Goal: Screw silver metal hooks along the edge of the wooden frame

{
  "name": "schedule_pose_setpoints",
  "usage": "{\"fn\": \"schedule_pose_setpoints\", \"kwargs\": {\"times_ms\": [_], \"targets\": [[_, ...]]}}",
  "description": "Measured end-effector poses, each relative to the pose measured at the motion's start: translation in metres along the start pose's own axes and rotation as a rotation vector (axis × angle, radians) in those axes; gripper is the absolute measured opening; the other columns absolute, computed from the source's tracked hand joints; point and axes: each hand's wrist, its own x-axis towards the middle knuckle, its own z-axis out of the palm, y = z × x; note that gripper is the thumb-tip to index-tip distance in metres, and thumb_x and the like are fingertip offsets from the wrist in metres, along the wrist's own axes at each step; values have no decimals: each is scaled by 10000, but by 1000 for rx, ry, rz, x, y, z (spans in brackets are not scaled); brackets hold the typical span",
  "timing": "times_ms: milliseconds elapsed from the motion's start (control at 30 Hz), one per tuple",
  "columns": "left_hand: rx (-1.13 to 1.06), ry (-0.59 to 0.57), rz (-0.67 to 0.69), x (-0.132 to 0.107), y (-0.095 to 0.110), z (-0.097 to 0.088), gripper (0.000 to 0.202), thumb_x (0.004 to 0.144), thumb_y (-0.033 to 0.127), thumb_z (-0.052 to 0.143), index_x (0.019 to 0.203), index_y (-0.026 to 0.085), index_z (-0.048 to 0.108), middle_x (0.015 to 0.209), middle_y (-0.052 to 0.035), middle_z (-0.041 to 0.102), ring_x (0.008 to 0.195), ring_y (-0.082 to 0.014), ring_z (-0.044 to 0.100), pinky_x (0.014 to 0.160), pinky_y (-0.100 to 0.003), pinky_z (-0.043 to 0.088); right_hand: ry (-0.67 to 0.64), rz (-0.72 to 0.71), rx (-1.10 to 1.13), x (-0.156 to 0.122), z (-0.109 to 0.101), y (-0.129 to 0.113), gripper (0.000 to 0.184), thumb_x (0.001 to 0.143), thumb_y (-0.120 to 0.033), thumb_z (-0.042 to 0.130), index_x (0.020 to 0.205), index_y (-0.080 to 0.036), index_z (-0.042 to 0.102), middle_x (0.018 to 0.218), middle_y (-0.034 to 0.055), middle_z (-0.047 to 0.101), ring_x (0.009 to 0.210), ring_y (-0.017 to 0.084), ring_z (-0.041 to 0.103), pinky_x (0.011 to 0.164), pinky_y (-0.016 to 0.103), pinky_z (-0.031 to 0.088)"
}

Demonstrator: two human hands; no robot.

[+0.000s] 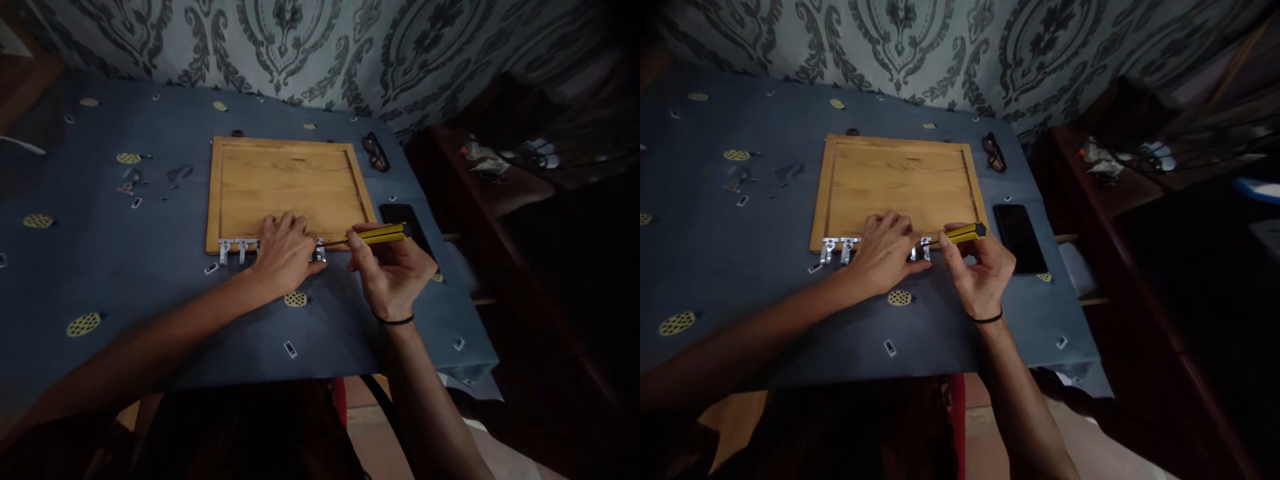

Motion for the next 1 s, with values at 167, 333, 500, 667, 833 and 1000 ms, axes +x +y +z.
{"fn": "schedule_pose_setpoints", "kwargs": {"times_ms": [167,333,500,667,833,1000], "targets": [[4,32,3,1,0,3,405,1016,529,725,1195,177,814,1271,-164,711,1281,-379,544,1010,-508,403,-14,-54,-55,7,2,-1,183,945,-410,780,930,-228,794,859,5,815,501,102,607,492,268,493],[8,52,6,1,-1,6,394,1012,525,733,1186,181,811,1253,-158,713,1269,-376,546,1007,-511,403,14,-10,-34,11,0,-8,198,923,-426,800,908,-228,801,784,-6,791,451,106,598,479,280,491],[-16,52,14,1,-1,6,390,1016,507,732,1203,173,805,1290,-162,706,1299,-379,544,1027,-517,405,23,62,-2,18,-6,-14,234,899,-485,824,894,-251,804,663,-27,735,431,117,591,444,273,486],[-29,32,4,1,-1,5,373,1022,491,725,1210,180,810,1282,-161,702,1307,-376,535,1043,-510,388,30,117,64,23,-7,-7,284,850,-526,865,856,-253,786,663,-32,724,411,104,554,399,259,458],[-38,29,8,1,-1,5,387,1033,491,704,1231,174,805,1298,-170,687,1324,-383,518,1052,-516,380,15,169,110,20,-3,3,395,814,-621,871,826,-237,778,637,-33,703,389,94,516,390,259,438],[-43,37,13,2,-1,7,352,1026,474,723,1208,185,809,1296,-160,694,1322,-380,529,1067,-528,391,77,183,159,16,3,8,441,787,-645,884,829,-221,771,664,-20,737,378,85,514,381,248,409]]}}
